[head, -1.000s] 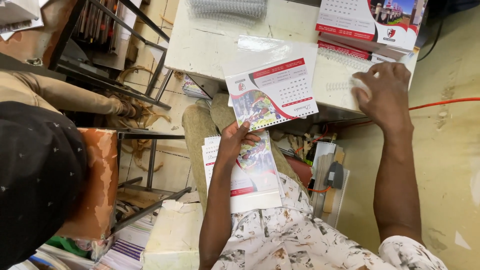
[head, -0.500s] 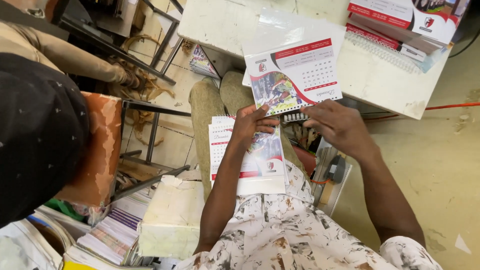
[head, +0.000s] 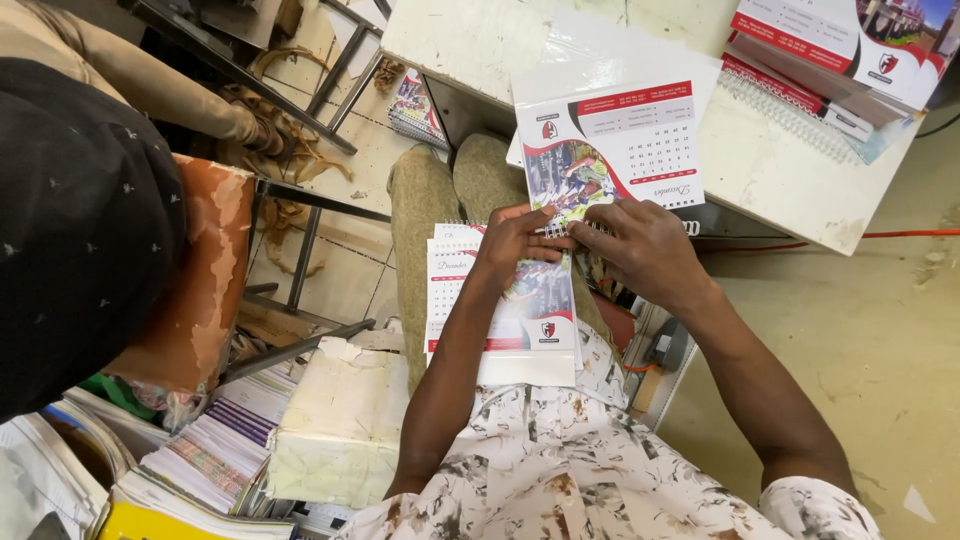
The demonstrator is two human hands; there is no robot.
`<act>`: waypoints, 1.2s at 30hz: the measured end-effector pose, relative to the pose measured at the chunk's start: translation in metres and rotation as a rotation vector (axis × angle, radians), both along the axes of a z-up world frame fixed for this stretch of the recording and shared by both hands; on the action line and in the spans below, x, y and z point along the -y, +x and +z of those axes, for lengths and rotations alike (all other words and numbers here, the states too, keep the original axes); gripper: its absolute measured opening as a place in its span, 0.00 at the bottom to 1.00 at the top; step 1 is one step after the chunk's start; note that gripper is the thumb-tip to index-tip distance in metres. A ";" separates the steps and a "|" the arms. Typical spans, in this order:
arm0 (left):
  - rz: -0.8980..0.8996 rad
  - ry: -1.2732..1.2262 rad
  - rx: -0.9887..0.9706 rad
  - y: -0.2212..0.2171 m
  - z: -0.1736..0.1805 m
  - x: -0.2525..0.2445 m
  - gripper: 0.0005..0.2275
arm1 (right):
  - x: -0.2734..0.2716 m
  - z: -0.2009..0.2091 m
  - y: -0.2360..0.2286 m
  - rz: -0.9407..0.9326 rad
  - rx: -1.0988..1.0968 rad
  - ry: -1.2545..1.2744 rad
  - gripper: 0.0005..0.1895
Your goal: The person sits on the floor and assembles spiral-bound calendars by inserting metal rings into the punched holes. They pick up a calendar, thread the rings through the holes, and place the finished item on a stack on the table.
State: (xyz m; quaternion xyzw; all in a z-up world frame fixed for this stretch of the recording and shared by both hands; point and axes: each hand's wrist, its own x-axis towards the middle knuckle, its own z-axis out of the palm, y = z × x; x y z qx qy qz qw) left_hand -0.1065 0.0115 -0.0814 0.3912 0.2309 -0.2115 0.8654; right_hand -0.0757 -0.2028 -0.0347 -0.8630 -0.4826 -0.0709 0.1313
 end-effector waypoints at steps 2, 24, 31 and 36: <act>0.001 -0.009 0.002 -0.001 0.002 0.000 0.13 | -0.003 0.001 0.000 0.000 0.037 -0.007 0.16; -0.008 0.143 0.267 -0.009 0.016 0.001 0.10 | -0.017 -0.063 -0.047 -0.494 -1.061 0.727 0.08; -0.058 0.322 0.353 -0.012 0.021 0.002 0.09 | -0.033 -0.085 -0.034 -0.811 -1.264 1.075 0.25; -0.070 0.328 0.317 -0.016 0.016 0.001 0.08 | -0.039 -0.078 -0.033 -0.921 -1.189 1.155 0.23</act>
